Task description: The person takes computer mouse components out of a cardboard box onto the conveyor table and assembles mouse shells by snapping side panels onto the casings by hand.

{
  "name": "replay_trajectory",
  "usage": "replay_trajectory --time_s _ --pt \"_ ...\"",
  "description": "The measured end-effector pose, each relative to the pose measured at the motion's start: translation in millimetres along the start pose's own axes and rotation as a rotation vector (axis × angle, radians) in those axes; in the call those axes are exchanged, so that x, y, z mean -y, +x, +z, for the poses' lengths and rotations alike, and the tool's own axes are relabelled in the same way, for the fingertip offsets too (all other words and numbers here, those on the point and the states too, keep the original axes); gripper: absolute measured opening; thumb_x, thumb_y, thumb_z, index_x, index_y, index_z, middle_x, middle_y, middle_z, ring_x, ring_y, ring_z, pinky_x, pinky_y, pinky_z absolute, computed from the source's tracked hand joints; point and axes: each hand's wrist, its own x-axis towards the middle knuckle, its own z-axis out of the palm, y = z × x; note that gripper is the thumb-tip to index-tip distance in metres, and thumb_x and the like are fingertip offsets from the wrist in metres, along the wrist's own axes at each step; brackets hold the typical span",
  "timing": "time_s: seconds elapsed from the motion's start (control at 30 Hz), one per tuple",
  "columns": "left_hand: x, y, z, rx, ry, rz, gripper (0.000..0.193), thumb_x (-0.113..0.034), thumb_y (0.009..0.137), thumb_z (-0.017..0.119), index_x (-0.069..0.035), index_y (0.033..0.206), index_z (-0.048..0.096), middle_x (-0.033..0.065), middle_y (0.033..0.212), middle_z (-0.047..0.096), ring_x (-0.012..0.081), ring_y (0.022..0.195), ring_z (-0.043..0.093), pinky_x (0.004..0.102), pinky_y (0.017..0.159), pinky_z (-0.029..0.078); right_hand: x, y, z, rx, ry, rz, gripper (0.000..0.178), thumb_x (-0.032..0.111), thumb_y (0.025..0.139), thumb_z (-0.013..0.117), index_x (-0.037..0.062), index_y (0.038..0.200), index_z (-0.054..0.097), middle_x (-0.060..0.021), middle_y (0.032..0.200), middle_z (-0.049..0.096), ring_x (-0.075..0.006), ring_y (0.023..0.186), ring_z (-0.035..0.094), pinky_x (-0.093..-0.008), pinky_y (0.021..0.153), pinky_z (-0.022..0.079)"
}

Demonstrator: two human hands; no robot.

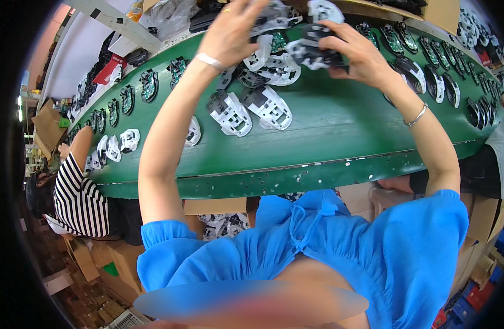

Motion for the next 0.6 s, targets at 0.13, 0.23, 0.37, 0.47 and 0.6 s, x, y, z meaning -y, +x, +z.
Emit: replay_trajectory --time_s 0.13,0.23,0.37,0.47,0.6 --pt "18 -82 -40 -0.22 0.208 -0.22 0.092 -0.006 0.055 0.078 -0.015 0.136 0.036 0.0206 0.118 0.048 0.0376 0.111 0.049 0.0401 0.094 0.044 49 76 35 -0.069 0.227 -0.203 0.064 0.002 0.046 0.078 0.0124 0.105 0.054 -0.0145 0.134 0.045 -0.0354 0.114 0.049 -0.042 0.091 0.046" --pt "51 -145 -62 -0.229 0.271 -0.387 0.091 -0.004 0.055 0.076 -0.015 0.136 0.036 0.019 0.117 0.047 0.0371 0.109 0.048 0.0409 0.094 0.043 99 139 69 -0.024 0.314 -0.389 0.061 0.002 0.049 0.077 0.0145 0.104 0.054 -0.0147 0.131 0.045 -0.0343 0.108 0.051 -0.0406 0.083 0.049" --pt "74 -210 -73 -0.178 0.382 -0.422 0.09 -0.004 0.053 0.076 -0.014 0.134 0.039 0.018 0.117 0.047 0.036 0.11 0.048 0.0414 0.095 0.042 134 174 121 -0.059 0.318 -0.578 0.054 0.006 0.051 0.076 0.0141 0.099 0.053 -0.0178 0.129 0.044 -0.0333 0.105 0.052 -0.04 0.069 0.052" --pt "68 -243 -84 -0.148 0.435 -0.411 0.09 -0.005 0.053 0.078 -0.015 0.135 0.041 0.0155 0.119 0.046 0.034 0.111 0.048 0.0413 0.095 0.042 145 170 130 0.005 0.288 -0.647 0.062 0.014 0.052 0.08 0.0185 0.107 0.052 -0.0174 0.125 0.045 -0.0319 0.106 0.051 -0.0393 0.073 0.052" --pt "61 -252 -90 -0.05 0.481 -0.351 0.089 -0.005 0.054 0.078 -0.017 0.135 0.042 0.0126 0.121 0.045 0.031 0.113 0.047 0.0422 0.099 0.041 140 153 126 0.01 0.284 -0.661 0.057 0.014 0.052 0.079 0.0182 0.104 0.053 -0.0196 0.125 0.046 -0.031 0.104 0.053 -0.0376 0.074 0.052"
